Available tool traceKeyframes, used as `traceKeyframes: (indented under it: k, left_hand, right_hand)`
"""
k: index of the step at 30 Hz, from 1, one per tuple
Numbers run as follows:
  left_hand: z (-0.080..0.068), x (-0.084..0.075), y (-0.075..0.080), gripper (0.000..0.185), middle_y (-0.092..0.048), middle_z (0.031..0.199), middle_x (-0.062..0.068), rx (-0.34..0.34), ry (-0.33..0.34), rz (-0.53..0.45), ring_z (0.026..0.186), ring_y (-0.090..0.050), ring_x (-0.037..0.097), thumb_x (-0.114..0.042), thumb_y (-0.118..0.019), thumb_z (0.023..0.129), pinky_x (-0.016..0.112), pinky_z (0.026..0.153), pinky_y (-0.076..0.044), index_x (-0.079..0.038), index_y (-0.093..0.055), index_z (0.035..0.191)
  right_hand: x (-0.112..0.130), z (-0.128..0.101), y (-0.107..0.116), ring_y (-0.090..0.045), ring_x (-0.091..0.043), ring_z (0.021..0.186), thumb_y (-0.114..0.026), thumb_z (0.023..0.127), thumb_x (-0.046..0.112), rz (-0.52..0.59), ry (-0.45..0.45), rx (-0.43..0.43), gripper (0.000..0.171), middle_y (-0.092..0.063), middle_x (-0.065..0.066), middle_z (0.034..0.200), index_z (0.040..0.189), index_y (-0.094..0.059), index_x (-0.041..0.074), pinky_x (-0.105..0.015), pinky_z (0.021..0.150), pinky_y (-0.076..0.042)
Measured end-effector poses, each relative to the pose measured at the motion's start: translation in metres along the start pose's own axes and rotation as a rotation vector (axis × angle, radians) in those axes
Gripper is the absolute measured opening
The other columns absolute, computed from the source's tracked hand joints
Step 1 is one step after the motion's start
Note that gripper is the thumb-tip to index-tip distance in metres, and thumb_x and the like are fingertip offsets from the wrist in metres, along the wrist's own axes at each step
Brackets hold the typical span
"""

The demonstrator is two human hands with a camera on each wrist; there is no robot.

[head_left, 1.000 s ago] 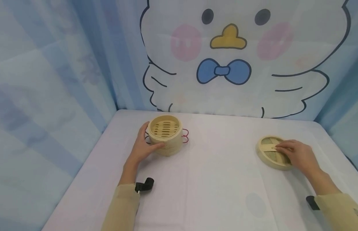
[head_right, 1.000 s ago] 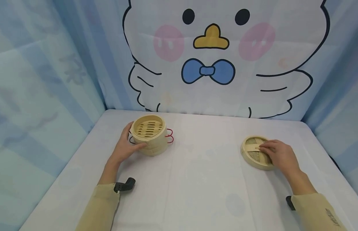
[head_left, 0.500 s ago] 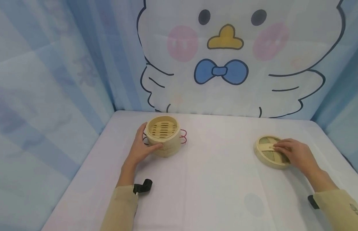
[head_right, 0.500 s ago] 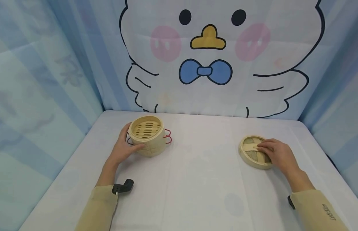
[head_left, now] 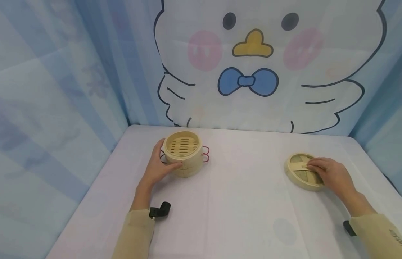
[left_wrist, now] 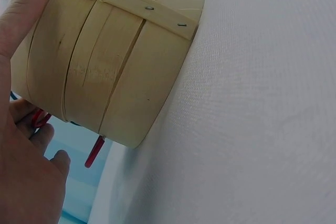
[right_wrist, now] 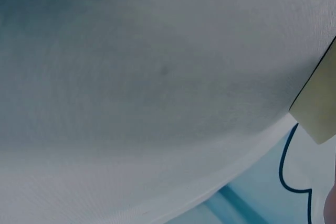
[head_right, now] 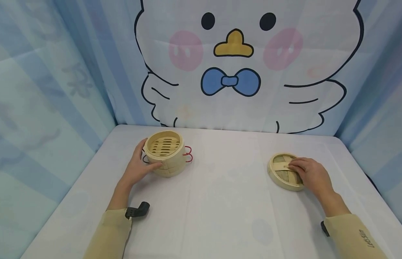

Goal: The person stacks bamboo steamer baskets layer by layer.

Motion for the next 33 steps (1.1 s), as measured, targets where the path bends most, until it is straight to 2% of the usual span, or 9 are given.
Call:
traceKeyframes:
  k: [11,19,27,29,30,33]
  left_hand:
    - [-0.001,0.000,0.001,0.114,-0.016,0.166,0.008,-0.006,0.000,-0.001,0.153,-0.011,0.029,-0.033,-0.091,0.076,0.059,0.120,-0.014,-0.017,-0.018,0.162]
    - [-0.001,-0.001,0.002,0.113,-0.017,0.166,0.007,-0.009,-0.003,0.013,0.153,-0.011,0.028,-0.032,-0.091,0.076,0.057,0.120,-0.014,-0.018,-0.018,0.161]
    - [-0.002,-0.002,0.001,0.113,-0.016,0.166,0.009,-0.002,-0.010,0.006,0.153,-0.011,0.030,-0.030,-0.091,0.077,0.059,0.120,-0.013,-0.015,-0.018,0.161]
    - [-0.001,-0.001,0.001,0.113,-0.016,0.166,0.009,-0.001,-0.008,0.004,0.153,-0.010,0.030,-0.030,-0.091,0.077,0.059,0.120,-0.013,-0.015,-0.017,0.162]
    - [-0.001,-0.001,0.001,0.113,-0.016,0.166,0.009,-0.001,-0.010,0.003,0.153,-0.010,0.030,-0.030,-0.091,0.077,0.059,0.120,-0.013,-0.014,-0.018,0.161]
    - [0.000,-0.001,0.000,0.112,-0.017,0.166,0.009,-0.001,-0.018,0.000,0.153,-0.011,0.029,-0.029,-0.091,0.077,0.059,0.120,-0.014,-0.016,-0.018,0.161]
  right_hand:
    - [0.014,0.005,0.001,-0.067,-0.048,0.092,-0.078,0.078,-0.011,0.006,0.027,-0.038,0.020,-0.072,-0.025,0.096,0.097,-0.074,-0.004,-0.062,0.080,-0.051]
    - [0.039,0.019,0.007,-0.067,-0.046,0.094,-0.080,0.077,-0.008,0.011,0.054,-0.074,0.022,-0.073,-0.023,0.098,0.098,-0.075,-0.004,-0.062,0.083,-0.050]
    - [0.067,0.034,0.008,-0.068,-0.043,0.095,-0.080,0.077,-0.008,0.026,0.098,-0.121,0.023,-0.073,-0.021,0.099,0.100,-0.076,-0.003,-0.059,0.084,-0.051]
    - [0.071,0.036,0.008,-0.068,-0.041,0.095,-0.080,0.078,-0.007,0.035,0.104,-0.142,0.023,-0.074,-0.020,0.099,0.100,-0.076,-0.002,-0.049,0.089,-0.053]
    - [0.072,0.036,0.007,-0.068,-0.040,0.095,-0.081,0.078,-0.007,0.043,0.108,-0.155,0.023,-0.074,-0.019,0.099,0.100,-0.077,-0.002,-0.039,0.093,-0.053]
    - [0.076,0.038,0.006,-0.069,-0.038,0.094,-0.082,0.076,-0.008,0.070,0.139,-0.196,0.024,-0.074,-0.017,0.099,0.098,-0.078,0.000,-0.010,0.100,-0.039]
Point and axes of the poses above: each hand's wrist, its own z-axis towards the middle knuckle, its own y-axis out of the back of the hand, x = y × z, the point moved 3 cm from there along z, towards the middle knuckle
